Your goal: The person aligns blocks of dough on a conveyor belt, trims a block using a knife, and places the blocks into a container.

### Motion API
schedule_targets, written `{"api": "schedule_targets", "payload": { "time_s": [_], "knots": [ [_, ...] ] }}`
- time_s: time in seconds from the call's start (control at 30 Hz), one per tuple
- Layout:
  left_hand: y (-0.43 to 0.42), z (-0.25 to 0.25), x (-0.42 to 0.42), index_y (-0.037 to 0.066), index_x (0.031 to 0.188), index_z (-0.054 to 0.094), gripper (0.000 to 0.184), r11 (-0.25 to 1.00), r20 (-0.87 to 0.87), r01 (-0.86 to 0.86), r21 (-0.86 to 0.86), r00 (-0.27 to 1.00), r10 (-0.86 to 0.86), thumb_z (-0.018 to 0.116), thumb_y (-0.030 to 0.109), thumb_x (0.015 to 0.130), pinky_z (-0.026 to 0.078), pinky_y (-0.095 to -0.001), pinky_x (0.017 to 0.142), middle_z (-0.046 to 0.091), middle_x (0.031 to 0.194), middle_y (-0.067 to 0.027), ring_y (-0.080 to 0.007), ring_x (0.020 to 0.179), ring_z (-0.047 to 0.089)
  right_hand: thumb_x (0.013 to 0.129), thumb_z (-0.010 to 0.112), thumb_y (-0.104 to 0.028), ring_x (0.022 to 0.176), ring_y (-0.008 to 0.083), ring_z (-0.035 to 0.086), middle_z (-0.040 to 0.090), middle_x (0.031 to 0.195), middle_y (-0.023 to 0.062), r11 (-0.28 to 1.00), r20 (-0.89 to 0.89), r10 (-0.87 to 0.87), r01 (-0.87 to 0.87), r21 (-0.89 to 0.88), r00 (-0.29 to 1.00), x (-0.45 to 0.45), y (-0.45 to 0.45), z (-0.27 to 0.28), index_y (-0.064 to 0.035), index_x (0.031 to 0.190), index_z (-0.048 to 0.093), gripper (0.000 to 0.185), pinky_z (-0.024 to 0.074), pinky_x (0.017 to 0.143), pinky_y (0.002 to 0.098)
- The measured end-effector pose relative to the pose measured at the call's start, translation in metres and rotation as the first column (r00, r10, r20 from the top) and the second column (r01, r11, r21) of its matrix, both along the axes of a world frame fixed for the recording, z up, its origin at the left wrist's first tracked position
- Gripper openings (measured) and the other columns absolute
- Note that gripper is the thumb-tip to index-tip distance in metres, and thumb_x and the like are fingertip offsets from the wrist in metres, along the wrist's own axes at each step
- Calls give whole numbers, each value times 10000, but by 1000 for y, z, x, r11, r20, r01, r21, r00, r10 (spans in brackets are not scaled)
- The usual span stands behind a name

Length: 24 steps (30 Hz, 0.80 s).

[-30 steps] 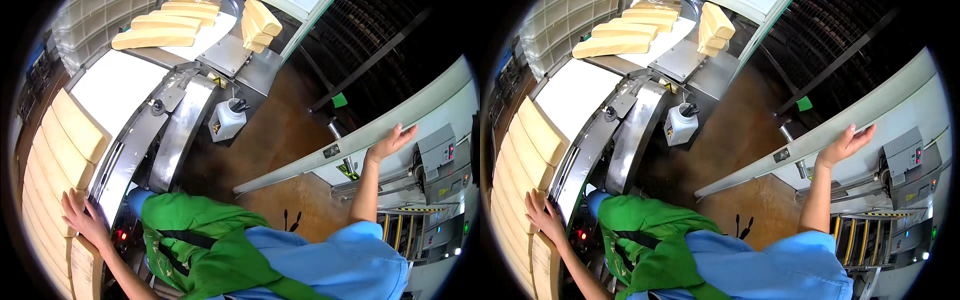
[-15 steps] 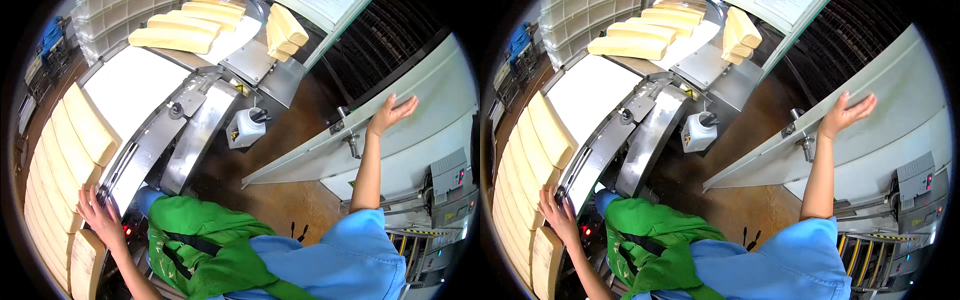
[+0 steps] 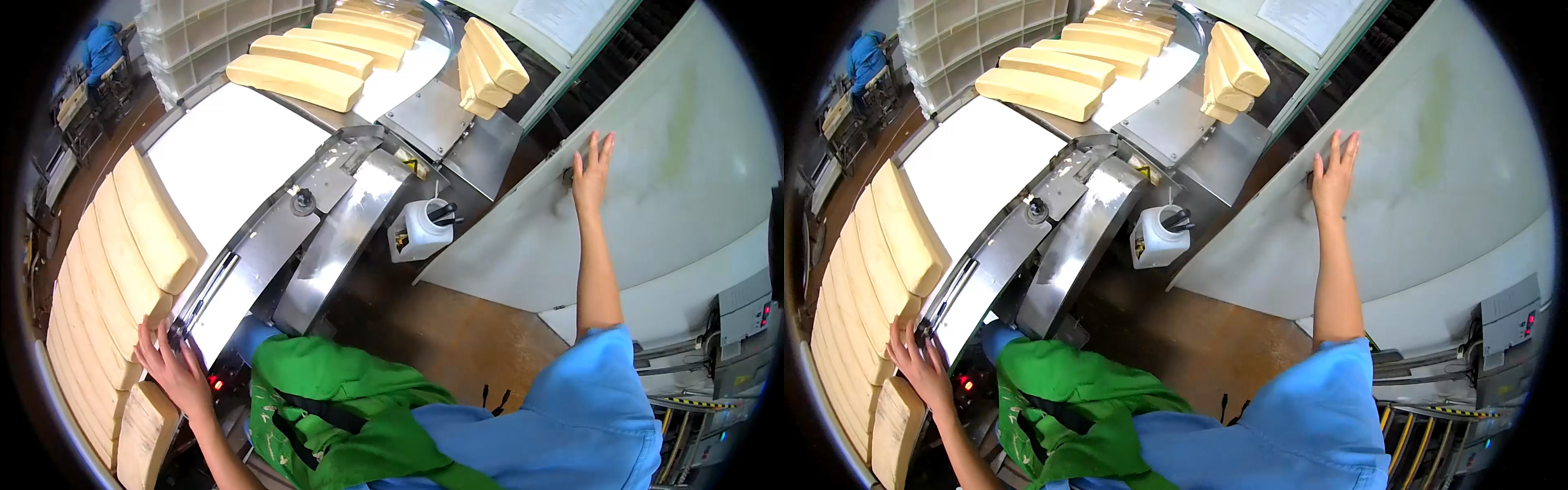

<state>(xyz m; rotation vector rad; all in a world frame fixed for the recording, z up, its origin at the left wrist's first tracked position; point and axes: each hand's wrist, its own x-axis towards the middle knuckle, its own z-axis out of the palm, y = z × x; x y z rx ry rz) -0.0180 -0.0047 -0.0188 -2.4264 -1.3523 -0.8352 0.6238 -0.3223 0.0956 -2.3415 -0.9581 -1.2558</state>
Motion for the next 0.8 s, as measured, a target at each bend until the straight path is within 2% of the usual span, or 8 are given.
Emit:
{"api": "schedule_targets", "payload": {
  "time_s": [0.03,0.17,0.3,0.37,0.5,0.73,0.8],
  "knots": [
    [-1,1,1,55,1272,499,421,1000,2,-2,-7,1000,2,545,79,854,183,-539,1123,375,1435,-140,-332,1336,343,848,611,-108,1404,349,217,144,1547,164,999,-56,-31,31,-13,998,6,4,-4,-146,1439,358,643,285,1108,396],
    [-1,1,2,52,1255,516,389,1000,6,-11,-5,1000,11,523,71,867,188,-530,1121,385,1427,-145,-340,1326,355,834,599,-48,1402,343,222,129,1542,189,994,-138,-65,52,-101,988,57,13,-32,-130,1423,377,634,304,1102,381],
    [-2,3,3,58,1255,520,388,1000,-1,-10,-8,1000,10,505,60,868,184,-530,1121,388,1426,-144,-338,1324,359,824,598,-36,1390,353,245,127,1538,204,985,-169,-108,83,-150,980,103,23,-46,-129,1422,374,645,321,1093,378],
    [-1,2,4,66,1256,523,390,1000,-17,-15,-6,1000,15,495,56,867,171,-539,1122,388,1425,-147,-343,1327,354,842,561,-54,1387,360,249,73,1549,199,971,-299,-195,141,-194,934,127,31,-45,-173,1450,328,662,333,1082,374],
    [-2,2,6,73,1270,516,397,998,-54,-57,-9,997,56,481,78,874,143,-546,1125,370,1439,-154,-361,1339,331,838,543,-56,1366,369,293,32,1545,224,960,-402,-254,179,-215,880,170,42,-41,-168,1448,333,654,347,1071,377],
    [3,-3,-1,71,1276,516,392,996,-130,-91,-10,988,89,445,149,899,125,-558,1124,358,1455,-148,-355,1350,321,810,547,-59,1324,388,359,12,1533,259,937,-328,-299,210,-280,896,238,47,-48,-175,1452,324,690,377,1044,380],
    [2,-4,-1,63,1276,520,393,993,-162,-118,-9,980,115,428,192,916,126,-560,1124,356,1457,-149,-354,1349,323,804,492,-53,1327,373,362,6,1550,210,919,-361,-360,260,-297,860,236,51,-45,-190,1460,313,693,369,1051,387]
  ]
}}
